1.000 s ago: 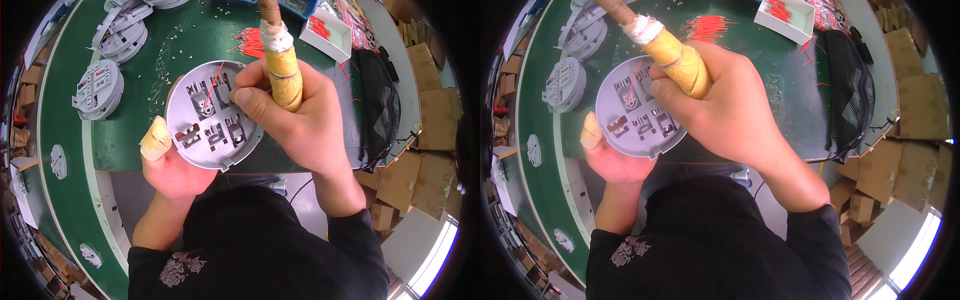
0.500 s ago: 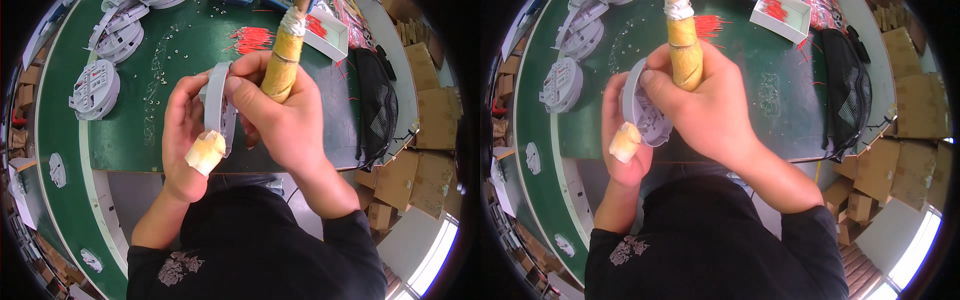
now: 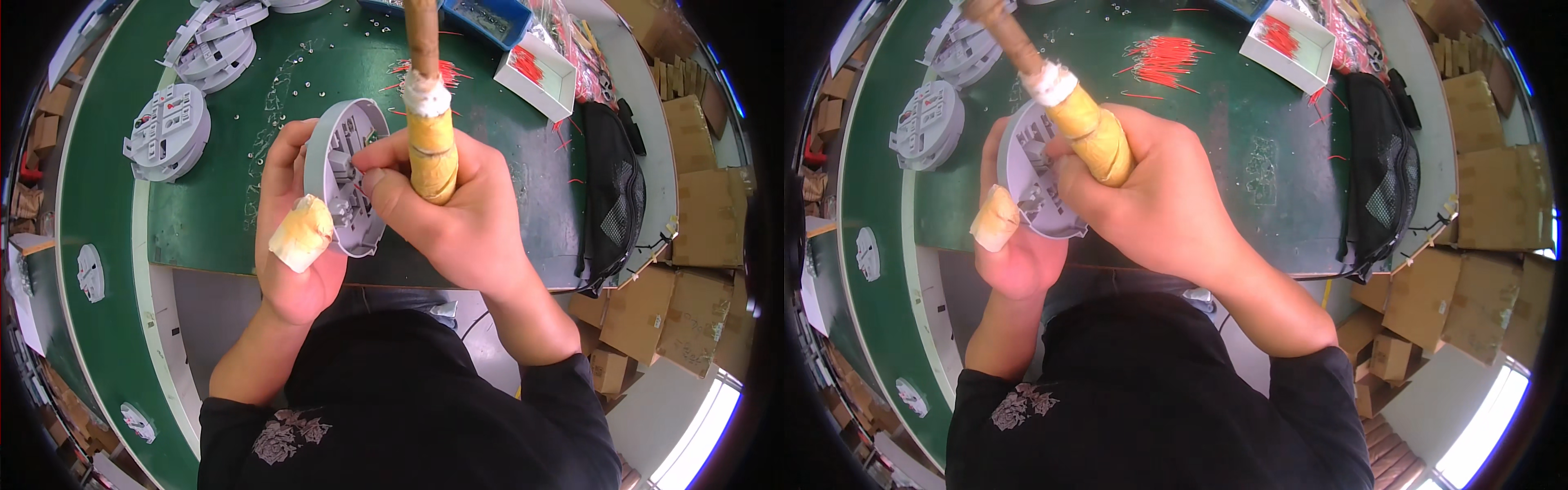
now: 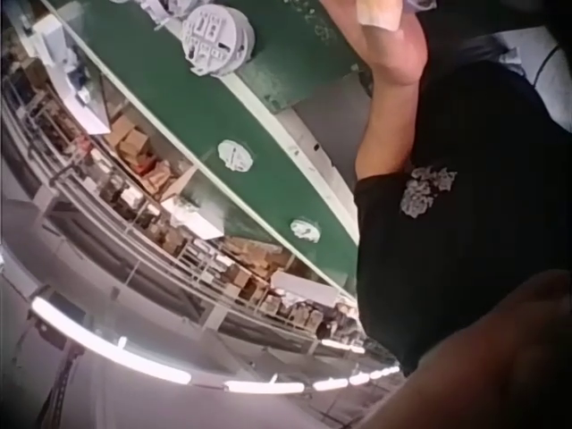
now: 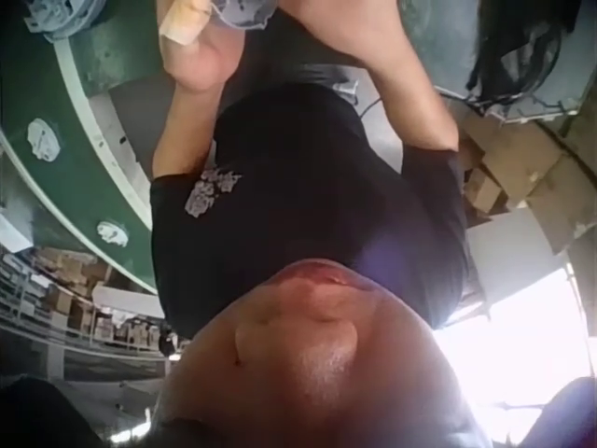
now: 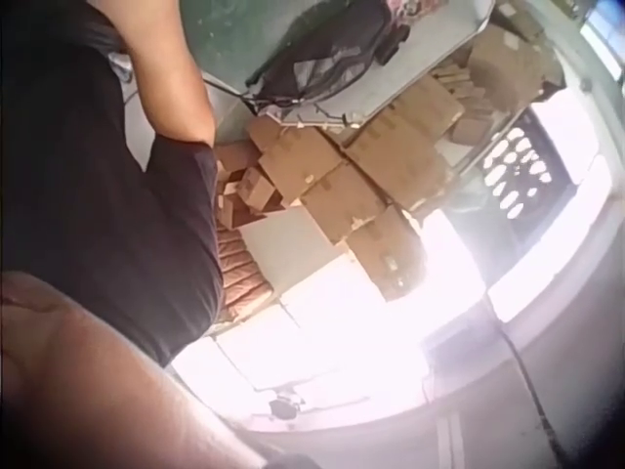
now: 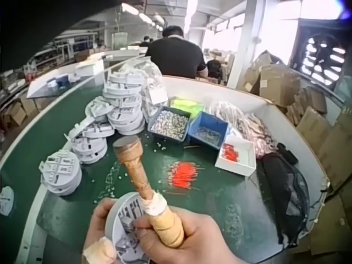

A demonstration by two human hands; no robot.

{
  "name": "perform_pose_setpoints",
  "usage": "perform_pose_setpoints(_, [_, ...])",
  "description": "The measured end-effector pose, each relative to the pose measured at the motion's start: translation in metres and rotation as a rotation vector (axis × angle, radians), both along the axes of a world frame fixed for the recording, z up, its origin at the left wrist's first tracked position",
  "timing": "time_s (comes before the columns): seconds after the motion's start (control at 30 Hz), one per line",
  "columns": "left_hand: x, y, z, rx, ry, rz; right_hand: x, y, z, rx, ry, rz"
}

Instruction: Manually assembling and applying adhesive to small components on circular electronic boards at a workstation.

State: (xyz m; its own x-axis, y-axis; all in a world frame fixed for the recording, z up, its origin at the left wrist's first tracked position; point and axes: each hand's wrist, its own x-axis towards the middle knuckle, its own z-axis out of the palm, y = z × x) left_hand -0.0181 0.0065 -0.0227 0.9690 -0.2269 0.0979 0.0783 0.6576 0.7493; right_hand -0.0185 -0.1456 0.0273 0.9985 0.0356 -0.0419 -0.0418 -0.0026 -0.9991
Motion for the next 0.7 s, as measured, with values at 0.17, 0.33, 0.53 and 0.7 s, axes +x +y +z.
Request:
perform_pose_setpoints(0.17, [0.002, 0.000, -0.001, 0.006, -0.038, -0.010, -0.001, -0.004, -0.001, -0.085, -0.050, 0.050])
perform_pose_setpoints(0.33, [0.005, 0.004, -0.007, 0.058, -0.103, 0.007, 0.009, -0.009, 0.009, -0.133, 0.009, 0.091])
perform_pose_setpoints(0.53, [0.011, 0.011, -0.001, 0.269, -0.174, -0.004, 0.011, -0.009, 0.013, -0.133, 0.095, 0.055])
perform_pose_setpoints(0.7, [0.008, 0.010, 0.001, 0.252, -0.052, -0.080, 0.013, -0.004, 0.005, -0.180, 0.042, -0.052])
